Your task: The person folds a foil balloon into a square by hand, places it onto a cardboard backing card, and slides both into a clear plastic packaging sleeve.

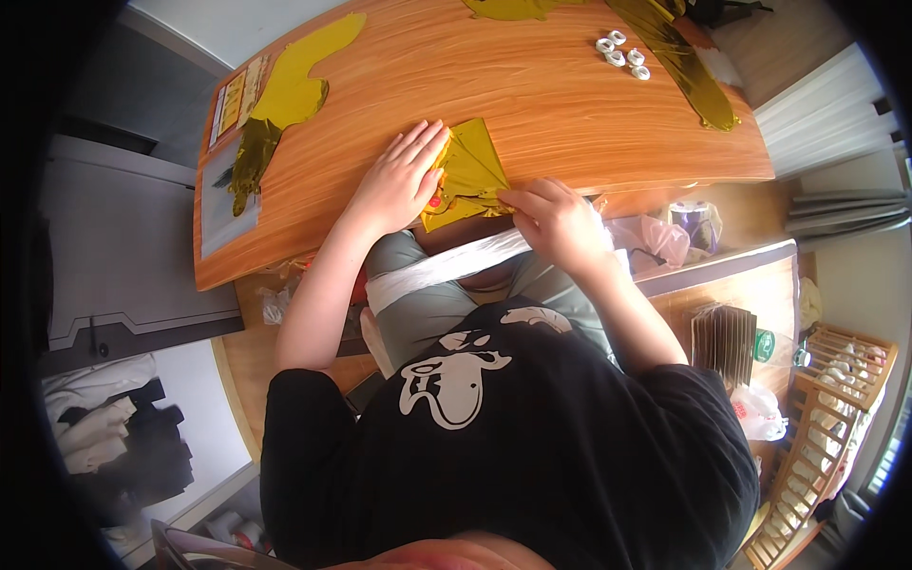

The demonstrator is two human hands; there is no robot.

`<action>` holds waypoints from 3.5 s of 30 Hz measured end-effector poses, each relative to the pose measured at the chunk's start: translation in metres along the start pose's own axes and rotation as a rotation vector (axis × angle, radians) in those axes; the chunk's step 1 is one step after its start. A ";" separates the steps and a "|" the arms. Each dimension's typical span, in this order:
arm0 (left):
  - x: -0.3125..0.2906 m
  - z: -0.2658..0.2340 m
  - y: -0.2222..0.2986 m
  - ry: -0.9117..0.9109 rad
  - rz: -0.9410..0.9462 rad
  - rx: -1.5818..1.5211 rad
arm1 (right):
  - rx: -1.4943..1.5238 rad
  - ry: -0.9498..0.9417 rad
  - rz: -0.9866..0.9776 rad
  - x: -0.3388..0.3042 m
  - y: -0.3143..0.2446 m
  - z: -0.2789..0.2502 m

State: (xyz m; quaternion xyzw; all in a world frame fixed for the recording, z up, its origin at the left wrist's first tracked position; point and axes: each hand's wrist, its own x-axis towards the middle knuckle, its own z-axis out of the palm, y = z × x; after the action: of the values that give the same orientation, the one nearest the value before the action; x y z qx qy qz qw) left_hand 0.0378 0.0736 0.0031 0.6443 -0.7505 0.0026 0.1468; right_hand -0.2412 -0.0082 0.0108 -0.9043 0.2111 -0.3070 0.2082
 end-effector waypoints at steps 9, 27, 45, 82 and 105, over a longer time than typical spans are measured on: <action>0.000 0.003 -0.003 0.017 0.023 0.035 | -0.130 -0.072 -0.248 0.017 0.010 -0.025; 0.022 -0.011 -0.014 -0.185 0.120 0.117 | 0.274 -0.363 -0.475 0.062 0.040 -0.012; 0.021 -0.008 -0.015 -0.161 0.130 0.122 | 0.313 -0.369 0.140 0.082 0.002 0.007; -0.031 -0.039 -0.009 -0.190 -0.057 -0.147 | 0.187 -0.201 0.059 0.086 0.005 0.035; -0.045 -0.017 0.051 -0.070 0.096 0.061 | -0.101 -0.240 -0.597 0.060 0.028 -0.008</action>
State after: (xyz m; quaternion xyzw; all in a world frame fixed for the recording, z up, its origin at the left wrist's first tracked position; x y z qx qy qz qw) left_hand -0.0022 0.1289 0.0190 0.6113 -0.7849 0.0098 0.1003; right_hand -0.2099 -0.0633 0.0304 -0.9652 -0.0747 -0.2350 0.0872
